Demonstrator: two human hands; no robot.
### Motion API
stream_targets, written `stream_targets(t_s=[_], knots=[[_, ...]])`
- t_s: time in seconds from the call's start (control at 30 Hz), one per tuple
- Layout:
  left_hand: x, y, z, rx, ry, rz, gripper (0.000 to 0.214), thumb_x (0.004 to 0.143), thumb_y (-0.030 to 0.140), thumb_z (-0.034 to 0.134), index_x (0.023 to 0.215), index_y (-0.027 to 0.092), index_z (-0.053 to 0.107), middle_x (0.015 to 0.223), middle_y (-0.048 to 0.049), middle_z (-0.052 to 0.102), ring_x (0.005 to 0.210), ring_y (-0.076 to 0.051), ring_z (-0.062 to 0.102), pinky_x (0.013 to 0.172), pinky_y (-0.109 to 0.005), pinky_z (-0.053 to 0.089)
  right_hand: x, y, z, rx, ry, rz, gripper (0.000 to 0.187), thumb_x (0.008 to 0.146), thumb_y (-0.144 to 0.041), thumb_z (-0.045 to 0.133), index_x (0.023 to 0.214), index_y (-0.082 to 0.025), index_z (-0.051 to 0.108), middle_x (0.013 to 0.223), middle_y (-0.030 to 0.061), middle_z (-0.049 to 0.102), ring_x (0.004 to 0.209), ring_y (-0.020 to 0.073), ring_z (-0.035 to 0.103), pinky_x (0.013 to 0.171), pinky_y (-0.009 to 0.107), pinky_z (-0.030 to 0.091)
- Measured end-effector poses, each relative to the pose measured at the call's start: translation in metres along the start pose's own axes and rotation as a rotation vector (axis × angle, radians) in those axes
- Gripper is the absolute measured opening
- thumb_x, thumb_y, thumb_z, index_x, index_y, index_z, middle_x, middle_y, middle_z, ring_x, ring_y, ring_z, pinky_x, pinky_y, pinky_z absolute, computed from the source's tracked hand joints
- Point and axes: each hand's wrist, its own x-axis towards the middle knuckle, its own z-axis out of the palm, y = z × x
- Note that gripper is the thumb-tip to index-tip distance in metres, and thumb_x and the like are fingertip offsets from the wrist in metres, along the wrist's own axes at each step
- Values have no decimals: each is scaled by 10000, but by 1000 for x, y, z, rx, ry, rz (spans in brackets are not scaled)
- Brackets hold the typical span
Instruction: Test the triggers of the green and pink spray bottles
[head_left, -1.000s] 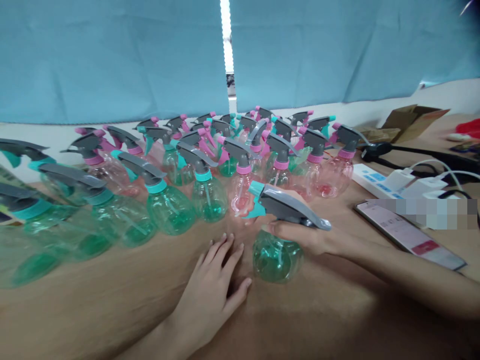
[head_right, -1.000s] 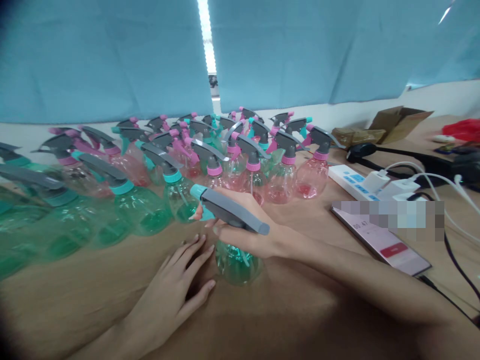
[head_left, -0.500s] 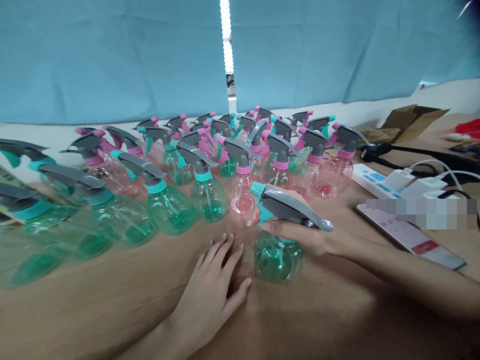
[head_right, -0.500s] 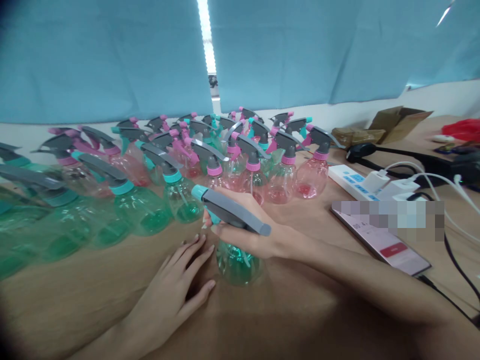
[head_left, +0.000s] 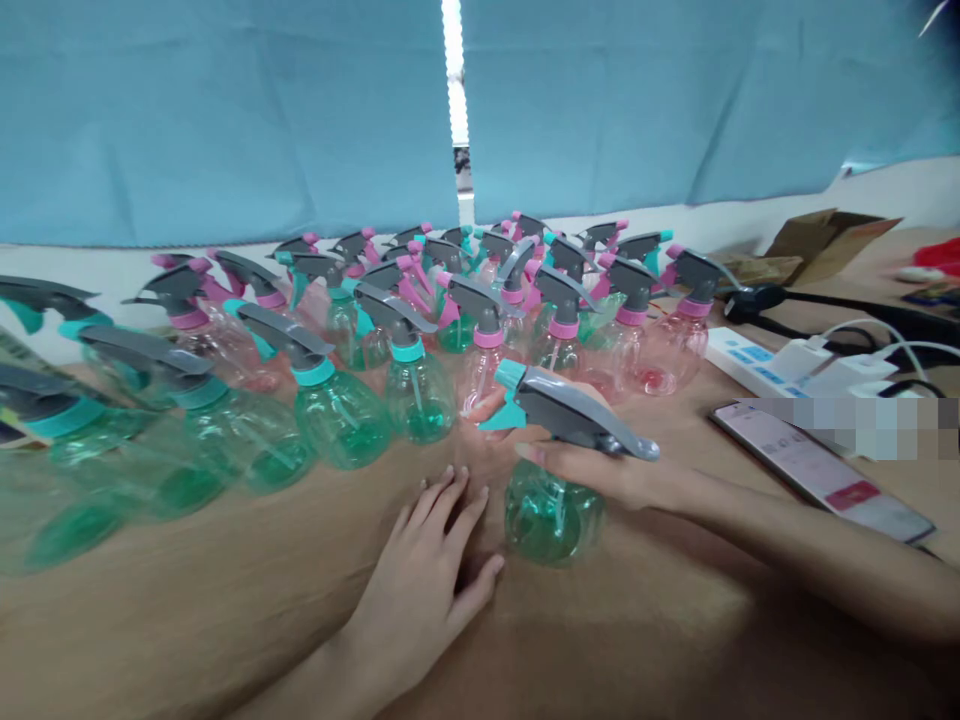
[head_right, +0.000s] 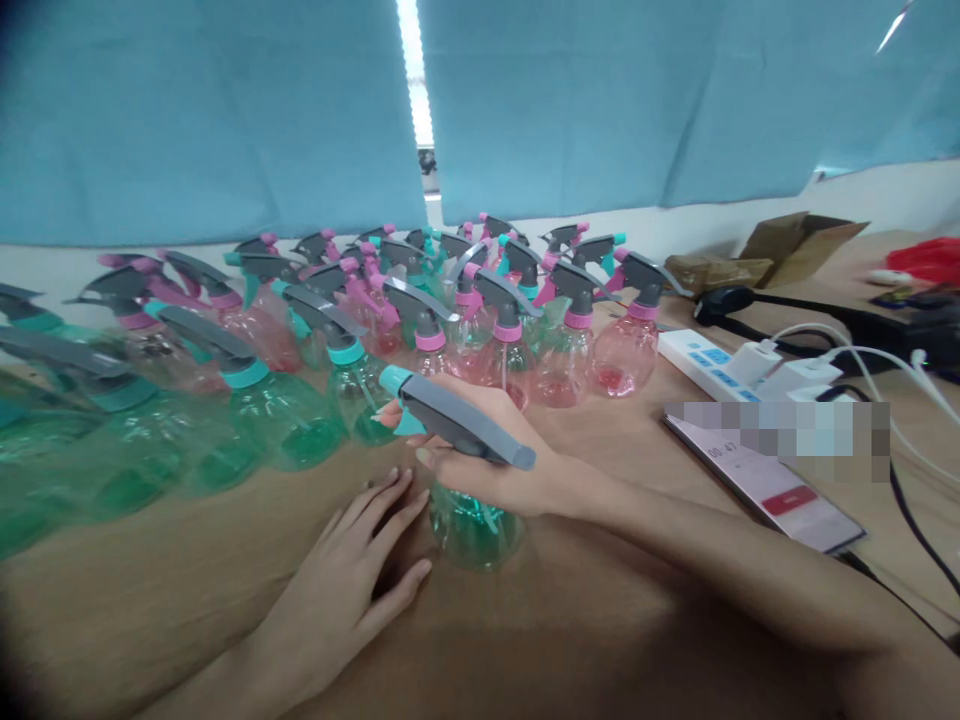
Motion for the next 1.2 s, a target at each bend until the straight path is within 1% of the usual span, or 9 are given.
stream_targets(t_s=[0.07, 0.13, 0.23, 0.37, 0.47, 0.73, 0.9, 1.07, 1.2], knots=[[0, 0, 0, 6, -5, -3, 504, 932, 376, 493, 1360, 117, 442, 1440, -172, 412, 1321, -324, 363, 1024, -518, 354, -1, 2, -1, -23, -2, 4, 191, 788, -129, 511, 905, -205, 641, 675, -33, 566, 728, 119, 569, 682, 240, 494], [0, 0, 0, 11, -5, 0, 504, 932, 375, 493, 1359, 111, 444, 1437, -177, 413, 1319, -327, 364, 1019, -521, 360, -2, 3, -1, -44, -11, 8, 148, 800, -141, 515, 850, -211, 636, 655, -37, 555, 733, 121, 568, 670, 240, 485], [0, 0, 1, 9, 5, 1, 499, 933, 376, 486, 1358, 117, 443, 1434, -171, 419, 1318, -326, 364, 1017, -525, 361, -3, 3, -2, -55, 2, 13, 124, 797, -132, 517, 740, -210, 595, 623, -46, 511, 675, 106, 542, 622, 223, 471], [0, 0, 1, -4, 19, 0, 491, 926, 371, 497, 1352, 131, 449, 1427, -159, 430, 1315, -321, 372, 1021, -513, 362, -1, 0, -2, -52, 18, -3, 123, 784, -125, 518, 699, -208, 552, 608, -52, 467, 610, 91, 497, 561, 202, 454], [0, 0, 2, 0, 17, 5, 485, 928, 371, 493, 1345, 127, 455, 1431, -161, 426, 1314, -324, 374, 1018, -524, 364, -1, 0, -2, -51, 5, -8, 179, 794, -131, 507, 631, -207, 502, 597, -49, 444, 624, 93, 497, 564, 203, 452], [0, 0, 0, 1, 4, 1, 494, 934, 374, 479, 1353, 115, 445, 1434, -167, 421, 1319, -320, 367, 1021, -523, 362, -3, 3, -2, -60, -20, 9, 195, 810, -137, 498, 627, -204, 489, 596, -51, 429, 677, 105, 518, 624, 228, 461], [-1, -1, 1, -9, 12, -7, 490, 936, 392, 475, 1360, 148, 441, 1442, -145, 416, 1325, -311, 360, 1032, -508, 350, -3, 4, -3, -77, -10, 24, 102, 813, -144, 502, 804, -193, 590, 734, -24, 549, 657, 95, 505, 598, 225, 448], [0, -1, 1, 0, 6, -7, 491, 934, 390, 484, 1354, 138, 448, 1442, -156, 414, 1324, -315, 362, 1026, -512, 355, -3, 3, -2, -46, 3, -20, 169, 797, -104, 506, 885, -211, 602, 623, -60, 446, 620, 92, 480, 552, 196, 420], [-1, -1, 1, -9, 18, 0, 489, 934, 391, 482, 1351, 140, 449, 1436, -154, 423, 1322, -316, 366, 1029, -514, 352, -4, 3, -2, -54, 3, 11, 282, 794, -111, 508, 1033, -226, 602, 743, -31, 537, 616, 95, 473, 563, 226, 418]])
